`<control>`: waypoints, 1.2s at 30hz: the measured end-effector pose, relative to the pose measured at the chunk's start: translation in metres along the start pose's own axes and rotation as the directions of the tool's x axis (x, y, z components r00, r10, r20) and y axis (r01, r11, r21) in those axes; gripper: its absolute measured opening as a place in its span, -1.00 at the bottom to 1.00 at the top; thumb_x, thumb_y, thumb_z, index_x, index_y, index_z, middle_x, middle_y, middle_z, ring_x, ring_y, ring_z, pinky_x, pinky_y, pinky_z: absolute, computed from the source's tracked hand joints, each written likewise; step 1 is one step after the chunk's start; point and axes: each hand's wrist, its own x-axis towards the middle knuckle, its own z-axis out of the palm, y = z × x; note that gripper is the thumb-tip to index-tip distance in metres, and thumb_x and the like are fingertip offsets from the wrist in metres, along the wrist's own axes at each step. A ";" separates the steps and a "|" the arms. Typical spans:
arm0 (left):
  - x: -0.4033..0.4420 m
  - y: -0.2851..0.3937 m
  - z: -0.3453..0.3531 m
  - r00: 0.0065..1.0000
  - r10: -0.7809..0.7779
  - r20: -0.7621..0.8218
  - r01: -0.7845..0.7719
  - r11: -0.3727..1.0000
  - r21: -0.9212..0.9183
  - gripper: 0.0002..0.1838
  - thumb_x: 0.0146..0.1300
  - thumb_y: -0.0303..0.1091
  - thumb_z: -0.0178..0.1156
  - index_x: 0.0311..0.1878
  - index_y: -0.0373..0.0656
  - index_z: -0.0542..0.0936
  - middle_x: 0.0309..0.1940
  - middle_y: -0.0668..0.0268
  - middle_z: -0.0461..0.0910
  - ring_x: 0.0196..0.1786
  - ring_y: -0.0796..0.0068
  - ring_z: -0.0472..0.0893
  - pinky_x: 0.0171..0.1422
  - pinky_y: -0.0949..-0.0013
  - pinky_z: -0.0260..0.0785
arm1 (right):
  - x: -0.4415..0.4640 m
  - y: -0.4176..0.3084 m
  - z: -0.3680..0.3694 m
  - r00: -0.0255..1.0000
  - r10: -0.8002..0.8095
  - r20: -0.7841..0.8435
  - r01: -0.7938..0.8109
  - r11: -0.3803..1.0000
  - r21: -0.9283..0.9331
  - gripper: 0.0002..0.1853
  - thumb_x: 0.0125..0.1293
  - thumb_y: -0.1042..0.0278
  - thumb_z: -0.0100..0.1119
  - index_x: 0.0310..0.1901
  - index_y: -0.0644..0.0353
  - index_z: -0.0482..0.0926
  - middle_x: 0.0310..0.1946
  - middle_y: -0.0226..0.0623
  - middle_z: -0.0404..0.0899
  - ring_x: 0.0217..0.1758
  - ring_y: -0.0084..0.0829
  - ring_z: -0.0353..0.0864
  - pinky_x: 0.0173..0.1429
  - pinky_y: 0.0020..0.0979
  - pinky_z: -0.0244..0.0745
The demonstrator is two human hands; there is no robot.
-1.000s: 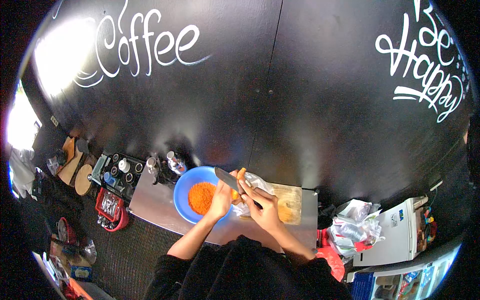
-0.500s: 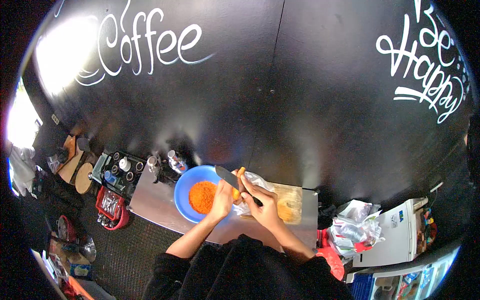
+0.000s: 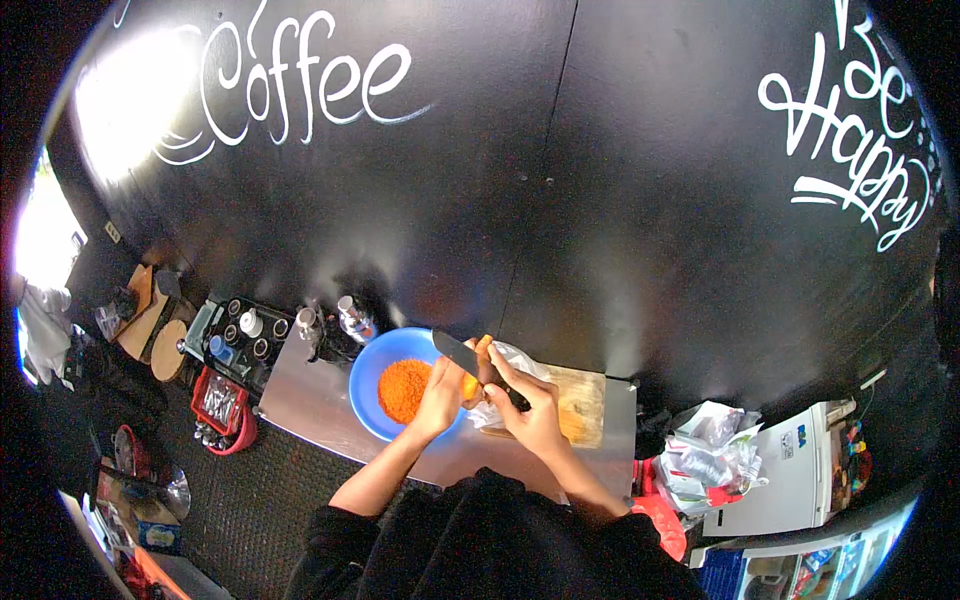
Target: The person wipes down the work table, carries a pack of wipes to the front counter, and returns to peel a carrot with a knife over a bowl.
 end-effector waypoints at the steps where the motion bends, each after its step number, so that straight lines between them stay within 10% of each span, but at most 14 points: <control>1: 0.001 -0.004 -0.001 0.992 0.125 -0.025 -0.122 0.987 0.101 -0.58 0.35 -0.29 -0.21 0.19 -0.28 0.31 -0.05 0.11 0.43 -0.02 0.16 0.38 0.10 0.21 0.21 | 0.001 -0.001 -0.001 1.000 -0.008 -0.010 0.008 1.000 0.000 -0.54 0.11 0.52 0.22 0.11 0.20 0.48 -0.54 -0.16 0.52 -0.60 -0.45 0.43 -0.42 -0.45 0.38; 3: 0.000 -0.008 -0.001 0.968 0.250 -0.034 -0.238 0.950 0.201 -0.58 0.34 -0.29 -0.20 0.19 -0.29 0.31 -0.02 0.10 0.42 0.02 0.13 0.37 0.12 0.19 0.21 | -0.004 0.006 -0.001 1.000 -0.022 0.012 0.022 1.000 -0.004 -0.53 0.11 0.52 0.22 0.11 0.21 0.47 -0.52 -0.15 0.53 -0.58 -0.45 0.45 -0.41 -0.45 0.39; 9: 0.001 0.006 -0.003 0.967 -0.220 0.127 0.240 0.954 -0.180 -0.49 0.27 -0.36 -0.07 0.30 -0.16 0.24 0.13 0.19 0.37 0.11 0.26 0.38 0.16 0.26 0.24 | -0.009 0.000 -0.002 1.000 0.008 0.013 -0.007 0.998 -0.060 -0.53 0.10 0.54 0.23 0.10 0.23 0.47 -0.49 -0.14 0.56 -0.56 -0.45 0.48 -0.40 -0.47 0.40; 11: 0.000 0.007 0.000 0.929 0.369 0.029 -0.361 0.886 0.291 -0.58 0.35 -0.31 -0.23 0.18 -0.35 0.31 -0.05 -0.09 0.44 -0.04 -0.01 0.45 0.06 0.17 0.28 | -0.009 -0.002 0.000 1.000 0.003 -0.020 -0.004 0.998 -0.058 -0.54 0.09 0.54 0.23 0.10 0.24 0.47 -0.49 -0.16 0.56 -0.56 -0.46 0.48 -0.40 -0.47 0.40; 15: 0.000 0.026 0.000 0.979 0.201 0.037 -0.205 0.967 0.151 -0.59 0.31 -0.33 -0.18 0.15 -0.36 0.33 -0.06 -0.06 0.45 -0.07 -0.01 0.45 0.03 0.16 0.28 | -0.008 -0.006 -0.003 0.999 0.050 -0.023 -0.052 0.994 -0.099 -0.55 0.10 0.55 0.22 0.09 0.26 0.48 -0.44 -0.15 0.58 -0.53 -0.43 0.51 -0.36 -0.46 0.42; 21: 0.003 0.003 0.005 0.887 0.461 -0.030 -0.405 0.806 0.432 -0.59 0.25 -0.37 -0.12 0.14 -0.33 0.36 -0.12 -0.01 0.46 -0.13 0.06 0.47 -0.01 0.17 0.30 | 0.000 -0.009 -0.006 0.996 -0.048 -0.075 0.043 0.997 -0.070 -0.57 0.12 0.56 0.19 0.08 0.29 0.47 -0.19 -0.01 0.60 -0.36 -0.35 0.61 -0.22 -0.42 0.48; 30: 0.005 0.039 0.007 0.996 -0.017 0.090 0.016 1.000 0.016 -0.71 0.33 -0.31 -0.18 -0.06 -0.25 0.45 -0.35 0.17 0.50 -0.30 0.29 0.47 -0.13 0.29 0.29 | -0.007 -0.002 -0.014 0.992 0.125 0.006 -0.124 0.992 -0.033 -0.57 0.14 0.53 0.17 0.10 0.26 0.46 -0.05 -0.07 0.56 -0.18 -0.31 0.64 -0.05 -0.40 0.47; 33: 0.009 0.015 0.011 0.830 0.541 -0.132 -0.463 0.802 0.379 -0.69 0.39 -0.24 -0.24 -0.18 -0.24 0.44 -0.54 0.30 0.44 -0.47 0.43 0.42 -0.34 0.35 0.27 | -0.004 0.000 -0.019 0.997 0.067 0.047 -0.068 0.998 0.011 -0.53 0.13 0.52 0.19 0.14 0.25 0.43 0.01 -0.06 0.52 -0.07 -0.27 0.61 0.03 -0.36 0.44; 36: 0.013 0.020 0.003 0.988 0.003 0.152 0.066 0.893 -0.444 -0.69 0.39 -0.16 -0.23 -0.17 -0.19 0.41 -0.58 0.39 0.41 -0.50 0.54 0.40 -0.45 0.48 0.22 | 0.000 -0.001 -0.024 0.995 0.063 0.081 -0.064 0.998 0.014 -0.48 0.12 0.50 0.21 0.17 0.25 0.39 0.05 -0.07 0.49 0.06 -0.24 0.54 0.12 -0.34 0.39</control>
